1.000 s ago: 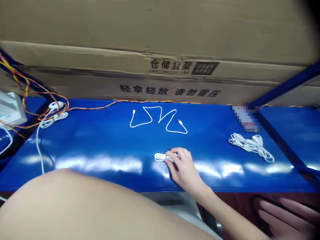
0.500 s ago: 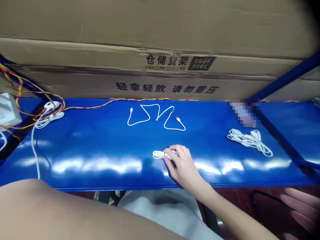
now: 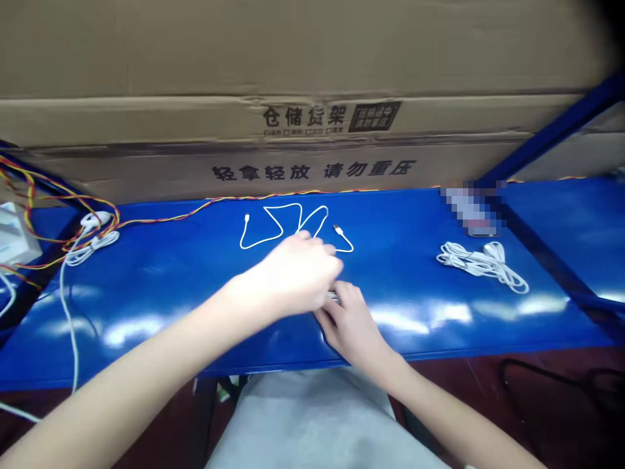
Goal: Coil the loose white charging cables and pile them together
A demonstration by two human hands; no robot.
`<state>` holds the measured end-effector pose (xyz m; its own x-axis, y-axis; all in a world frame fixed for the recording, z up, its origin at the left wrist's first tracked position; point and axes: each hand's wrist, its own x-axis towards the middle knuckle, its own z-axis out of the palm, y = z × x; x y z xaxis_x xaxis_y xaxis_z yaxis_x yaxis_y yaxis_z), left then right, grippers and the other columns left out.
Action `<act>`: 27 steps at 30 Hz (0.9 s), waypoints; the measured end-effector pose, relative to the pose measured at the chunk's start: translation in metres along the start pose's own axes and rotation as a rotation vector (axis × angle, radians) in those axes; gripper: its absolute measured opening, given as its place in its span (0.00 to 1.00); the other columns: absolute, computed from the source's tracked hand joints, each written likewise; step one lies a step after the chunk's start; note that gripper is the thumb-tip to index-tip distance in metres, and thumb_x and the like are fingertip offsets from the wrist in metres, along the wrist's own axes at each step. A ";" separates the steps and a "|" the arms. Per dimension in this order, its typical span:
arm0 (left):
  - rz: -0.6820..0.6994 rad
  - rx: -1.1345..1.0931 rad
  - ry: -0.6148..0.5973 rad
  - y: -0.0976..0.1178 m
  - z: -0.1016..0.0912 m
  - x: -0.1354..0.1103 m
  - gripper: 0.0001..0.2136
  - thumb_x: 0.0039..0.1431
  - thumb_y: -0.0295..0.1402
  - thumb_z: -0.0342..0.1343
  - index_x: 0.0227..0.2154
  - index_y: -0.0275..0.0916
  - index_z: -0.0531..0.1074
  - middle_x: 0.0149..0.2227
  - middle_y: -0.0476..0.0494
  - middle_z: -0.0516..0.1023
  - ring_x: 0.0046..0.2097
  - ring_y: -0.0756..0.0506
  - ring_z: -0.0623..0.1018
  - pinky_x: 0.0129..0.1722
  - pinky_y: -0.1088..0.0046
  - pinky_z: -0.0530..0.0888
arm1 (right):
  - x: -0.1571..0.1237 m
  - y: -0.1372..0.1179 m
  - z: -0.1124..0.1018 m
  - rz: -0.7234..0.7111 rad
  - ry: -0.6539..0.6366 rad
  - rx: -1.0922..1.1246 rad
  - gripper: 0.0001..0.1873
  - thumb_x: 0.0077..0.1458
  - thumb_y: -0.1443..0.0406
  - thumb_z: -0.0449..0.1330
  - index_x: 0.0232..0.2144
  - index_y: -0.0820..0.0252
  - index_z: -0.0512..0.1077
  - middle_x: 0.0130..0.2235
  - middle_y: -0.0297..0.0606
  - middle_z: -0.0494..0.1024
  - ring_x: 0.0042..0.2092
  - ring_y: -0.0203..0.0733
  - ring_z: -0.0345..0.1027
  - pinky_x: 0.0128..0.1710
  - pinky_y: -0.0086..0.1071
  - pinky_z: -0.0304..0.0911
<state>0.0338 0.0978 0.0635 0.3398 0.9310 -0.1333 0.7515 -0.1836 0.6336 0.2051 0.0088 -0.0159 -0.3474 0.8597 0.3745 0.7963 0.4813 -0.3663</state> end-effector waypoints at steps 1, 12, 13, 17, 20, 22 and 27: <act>0.163 0.093 -0.055 -0.008 -0.007 0.004 0.11 0.60 0.35 0.66 0.45 0.43 0.81 0.53 0.43 0.78 0.55 0.39 0.77 0.60 0.55 0.73 | -0.001 0.000 -0.001 0.004 -0.002 0.020 0.15 0.70 0.62 0.55 0.46 0.63 0.81 0.46 0.49 0.76 0.47 0.48 0.68 0.46 0.42 0.69; 0.459 0.120 -0.060 -0.051 0.027 0.004 0.06 0.61 0.35 0.65 0.37 0.55 0.85 0.65 0.53 0.72 0.69 0.35 0.62 0.66 0.47 0.64 | -0.004 0.001 -0.001 0.048 -0.029 0.048 0.12 0.69 0.63 0.58 0.52 0.55 0.76 0.48 0.46 0.72 0.49 0.50 0.64 0.48 0.44 0.64; 0.434 0.097 -0.056 -0.051 0.029 0.003 0.06 0.61 0.34 0.65 0.35 0.55 0.85 0.65 0.54 0.71 0.70 0.34 0.60 0.67 0.45 0.63 | -0.004 0.001 -0.001 0.049 -0.025 0.047 0.11 0.69 0.63 0.59 0.52 0.54 0.76 0.47 0.45 0.73 0.49 0.50 0.64 0.47 0.44 0.63; 0.374 0.059 -0.066 -0.053 0.035 0.002 0.07 0.64 0.36 0.62 0.40 0.54 0.84 0.70 0.54 0.63 0.72 0.31 0.53 0.68 0.37 0.57 | -0.004 0.003 -0.001 0.036 0.010 0.031 0.11 0.68 0.63 0.60 0.51 0.53 0.76 0.47 0.44 0.73 0.50 0.51 0.63 0.50 0.45 0.62; 0.376 0.074 -0.095 -0.052 0.034 0.004 0.09 0.63 0.36 0.63 0.43 0.56 0.84 0.71 0.53 0.62 0.72 0.29 0.53 0.67 0.35 0.56 | -0.005 0.003 -0.001 0.036 0.021 0.032 0.11 0.68 0.63 0.61 0.51 0.52 0.77 0.46 0.44 0.73 0.51 0.50 0.63 0.51 0.45 0.62; 0.372 0.076 -0.090 -0.048 0.034 0.006 0.06 0.61 0.33 0.64 0.36 0.53 0.85 0.69 0.51 0.65 0.71 0.29 0.56 0.66 0.36 0.58 | -0.005 0.003 -0.001 0.043 0.016 0.035 0.10 0.68 0.63 0.61 0.50 0.52 0.77 0.45 0.43 0.73 0.50 0.50 0.63 0.50 0.45 0.62; 0.329 0.038 0.013 -0.042 0.040 -0.007 0.06 0.62 0.29 0.62 0.31 0.46 0.82 0.58 0.47 0.77 0.66 0.34 0.65 0.64 0.43 0.65 | -0.004 0.002 -0.004 0.086 0.013 0.078 0.09 0.69 0.62 0.60 0.48 0.52 0.78 0.43 0.42 0.74 0.48 0.49 0.64 0.49 0.46 0.61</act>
<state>0.0226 0.0868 0.0077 0.5605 0.8240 0.0835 0.6238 -0.4864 0.6118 0.2102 0.0060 -0.0152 -0.2728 0.8961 0.3500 0.7817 0.4185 -0.4623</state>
